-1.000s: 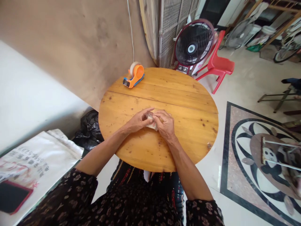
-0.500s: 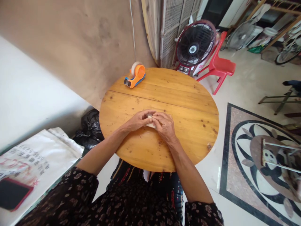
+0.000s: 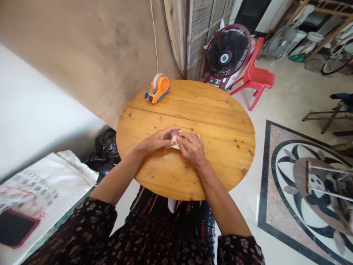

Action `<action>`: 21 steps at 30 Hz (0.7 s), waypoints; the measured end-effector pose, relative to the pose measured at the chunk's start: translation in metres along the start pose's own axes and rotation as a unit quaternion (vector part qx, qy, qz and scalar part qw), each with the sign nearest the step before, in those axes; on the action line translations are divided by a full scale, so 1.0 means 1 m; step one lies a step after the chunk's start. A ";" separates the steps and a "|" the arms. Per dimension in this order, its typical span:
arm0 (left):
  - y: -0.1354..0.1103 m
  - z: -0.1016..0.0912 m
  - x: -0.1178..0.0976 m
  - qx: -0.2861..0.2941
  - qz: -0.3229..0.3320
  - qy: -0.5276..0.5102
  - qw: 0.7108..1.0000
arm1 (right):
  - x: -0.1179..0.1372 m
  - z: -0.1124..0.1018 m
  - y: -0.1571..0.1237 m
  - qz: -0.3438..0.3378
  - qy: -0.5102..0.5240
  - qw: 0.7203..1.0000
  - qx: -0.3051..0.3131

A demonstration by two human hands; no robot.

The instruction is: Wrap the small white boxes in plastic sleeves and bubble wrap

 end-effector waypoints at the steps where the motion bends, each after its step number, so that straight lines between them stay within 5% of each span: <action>1: 0.000 0.000 0.001 0.001 0.001 -0.004 1.000 | 0.000 0.000 0.000 -0.002 -0.002 1.000 0.004; 14: -0.002 0.000 -0.005 0.004 -0.006 -0.006 1.000 | 0.005 -0.003 -0.003 -0.058 -0.038 0.997 0.031; 21: -0.001 -0.003 -0.001 0.001 -0.015 -0.023 1.000 | 0.012 -0.012 -0.002 -0.031 0.064 0.997 -0.002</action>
Point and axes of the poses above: each hand's wrist, its own y-axis towards the middle knuckle, its own z-axis out of the palm, x = y × z, the point moved 5 cm from there along y, towards the middle knuckle, and after that the axes turned 3 degrees about x, right-handed, at the moved point
